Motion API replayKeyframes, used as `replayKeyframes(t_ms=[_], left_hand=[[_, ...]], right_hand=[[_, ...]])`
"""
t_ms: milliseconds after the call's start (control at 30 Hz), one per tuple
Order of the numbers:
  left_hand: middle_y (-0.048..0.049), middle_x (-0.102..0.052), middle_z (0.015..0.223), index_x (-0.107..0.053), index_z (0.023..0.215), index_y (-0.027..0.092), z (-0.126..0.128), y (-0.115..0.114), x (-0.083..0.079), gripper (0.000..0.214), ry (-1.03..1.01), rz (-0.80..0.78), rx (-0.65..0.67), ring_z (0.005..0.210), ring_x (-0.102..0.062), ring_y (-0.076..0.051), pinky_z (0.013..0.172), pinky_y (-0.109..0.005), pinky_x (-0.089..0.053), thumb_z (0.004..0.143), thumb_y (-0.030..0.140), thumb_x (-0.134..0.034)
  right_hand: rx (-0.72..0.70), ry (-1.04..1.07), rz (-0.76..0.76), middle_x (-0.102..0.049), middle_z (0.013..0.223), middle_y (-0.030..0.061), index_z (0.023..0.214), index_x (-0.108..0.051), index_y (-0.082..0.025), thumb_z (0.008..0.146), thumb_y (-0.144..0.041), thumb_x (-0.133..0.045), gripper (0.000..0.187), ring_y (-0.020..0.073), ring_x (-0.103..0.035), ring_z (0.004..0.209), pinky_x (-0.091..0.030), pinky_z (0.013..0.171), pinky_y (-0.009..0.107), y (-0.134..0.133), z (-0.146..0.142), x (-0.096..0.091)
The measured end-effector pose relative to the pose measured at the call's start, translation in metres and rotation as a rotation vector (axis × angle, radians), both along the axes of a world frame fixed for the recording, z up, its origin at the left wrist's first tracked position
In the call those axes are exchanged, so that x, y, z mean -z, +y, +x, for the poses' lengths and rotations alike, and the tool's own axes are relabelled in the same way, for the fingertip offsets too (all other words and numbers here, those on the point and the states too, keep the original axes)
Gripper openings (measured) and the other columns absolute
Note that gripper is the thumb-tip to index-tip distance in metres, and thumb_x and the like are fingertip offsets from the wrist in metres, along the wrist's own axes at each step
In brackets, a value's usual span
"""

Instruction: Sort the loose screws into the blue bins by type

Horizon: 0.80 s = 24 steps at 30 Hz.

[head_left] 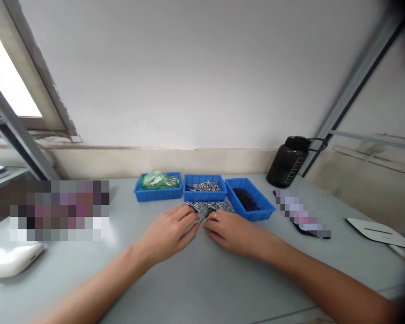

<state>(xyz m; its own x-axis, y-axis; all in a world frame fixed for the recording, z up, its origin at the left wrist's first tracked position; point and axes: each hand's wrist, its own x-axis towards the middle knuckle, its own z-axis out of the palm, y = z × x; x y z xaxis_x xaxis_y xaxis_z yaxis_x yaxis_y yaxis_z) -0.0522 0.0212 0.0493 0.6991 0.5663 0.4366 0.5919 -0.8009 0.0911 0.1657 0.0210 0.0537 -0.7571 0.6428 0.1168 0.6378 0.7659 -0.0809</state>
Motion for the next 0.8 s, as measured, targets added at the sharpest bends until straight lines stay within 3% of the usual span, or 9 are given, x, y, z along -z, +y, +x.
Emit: replayKeyframes(t_ms=[167,300,633,800], left_hand=[[-0.0031,-0.054,0.077,-0.052,0.084,0.017,0.001,-0.003,-0.006,0.019,-0.018,0.078,0.013,0.071,-0.050,-0.016,0.064,-0.030,-0.042,0.094,0.026,-0.039],[-0.0011,-0.047,0.065,-0.047,0.069,0.018,0.000,-0.005,-0.009,0.026,0.000,0.139,0.018,0.062,-0.043,-0.015,0.055,-0.029,-0.035,0.092,0.026,-0.040],[0.0028,-0.038,0.047,-0.035,0.049,0.019,0.000,-0.015,-0.009,0.035,-0.109,0.417,0.370,0.043,-0.033,-0.011,0.041,-0.032,-0.019,0.079,0.005,-0.046],[0.0037,-0.036,0.043,-0.032,0.047,0.020,0.001,-0.019,-0.006,0.034,-0.084,0.361,0.420,0.037,-0.032,-0.009,0.037,-0.031,-0.020,0.077,0.008,-0.044]], right_hand=[[-0.004,0.002,-0.002,-0.062,0.097,0.0082,0.107,-0.061,-0.017,0.092,-0.022,-0.043,0.024,0.0191,-0.056,0.089,-0.046,0.080,0.034,0.000,0.001,0.001],[-0.004,-0.018,0.009,-0.061,0.096,0.0076,0.102,-0.062,-0.017,0.092,-0.023,-0.044,0.021,0.0188,-0.056,0.088,-0.046,0.079,0.033,0.000,0.001,0.002],[-0.025,0.000,0.015,-0.061,0.097,0.0082,0.099,-0.061,-0.016,0.091,-0.023,-0.046,0.018,0.0190,-0.056,0.091,-0.046,0.080,0.033,0.002,0.002,0.002],[-0.012,0.022,-0.002,-0.061,0.099,0.0078,0.100,-0.061,-0.017,0.091,-0.022,-0.046,0.018,0.0187,-0.056,0.091,-0.045,0.082,0.033,0.001,0.001,0.003]])
